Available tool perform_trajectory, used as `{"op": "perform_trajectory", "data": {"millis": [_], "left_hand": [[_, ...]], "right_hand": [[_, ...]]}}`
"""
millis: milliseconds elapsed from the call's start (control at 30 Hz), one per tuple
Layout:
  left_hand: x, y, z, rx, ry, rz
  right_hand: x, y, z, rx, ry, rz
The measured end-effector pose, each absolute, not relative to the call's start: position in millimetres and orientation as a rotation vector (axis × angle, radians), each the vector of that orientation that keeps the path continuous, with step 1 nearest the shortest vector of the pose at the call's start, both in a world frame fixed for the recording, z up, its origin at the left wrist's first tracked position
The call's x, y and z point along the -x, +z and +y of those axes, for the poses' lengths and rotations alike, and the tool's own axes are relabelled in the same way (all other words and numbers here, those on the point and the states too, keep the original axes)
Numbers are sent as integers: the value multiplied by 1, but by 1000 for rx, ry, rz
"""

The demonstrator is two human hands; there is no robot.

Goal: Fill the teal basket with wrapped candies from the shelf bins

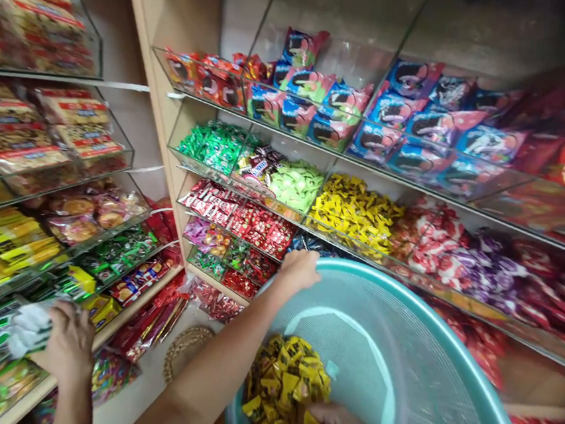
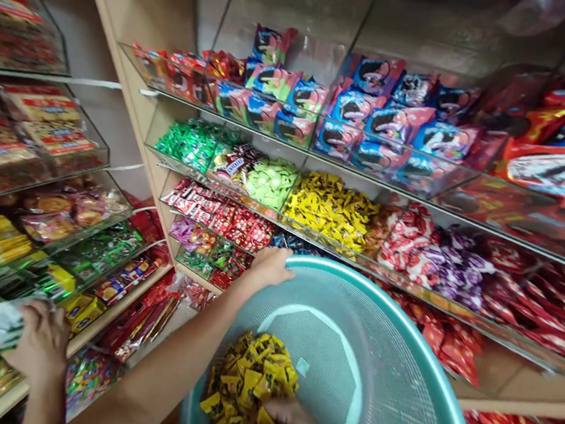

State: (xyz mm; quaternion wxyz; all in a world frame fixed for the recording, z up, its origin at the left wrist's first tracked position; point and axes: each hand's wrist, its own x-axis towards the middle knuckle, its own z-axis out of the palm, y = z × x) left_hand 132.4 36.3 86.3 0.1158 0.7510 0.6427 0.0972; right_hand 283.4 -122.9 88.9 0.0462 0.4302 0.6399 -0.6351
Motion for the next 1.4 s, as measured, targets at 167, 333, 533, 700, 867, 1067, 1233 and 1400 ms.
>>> {"op": "perform_trajectory", "data": {"millis": [167, 333, 533, 700, 867, 1067, 1233, 1400], "left_hand": [[-132, 88, 39, -2232, 269, 1879], [-135, 89, 40, -2234, 266, 1846], [-140, 92, 40, -2236, 224, 1811], [-144, 91, 43, -2247, 227, 1770], [-147, 90, 47, -2223, 233, 1745], [-148, 90, 50, -2244, 232, 1737], [-145, 89, 50, -2253, 223, 1768], [-140, 89, 49, -2207, 214, 1801]], "right_hand": [[-289, 93, -132, -1363, -2054, 1671], [-292, 88, -136, -1373, -2168, 1650], [-291, 91, -139, -1398, -2206, 1590], [-295, 94, -141, -1432, -2330, 1521], [-298, 95, -141, -1537, -2530, 1321], [-299, 92, -137, -1549, -2689, 1209], [-300, 91, -134, -1498, -2685, 1273], [-301, 90, -131, -1463, -2502, 1362]]}}
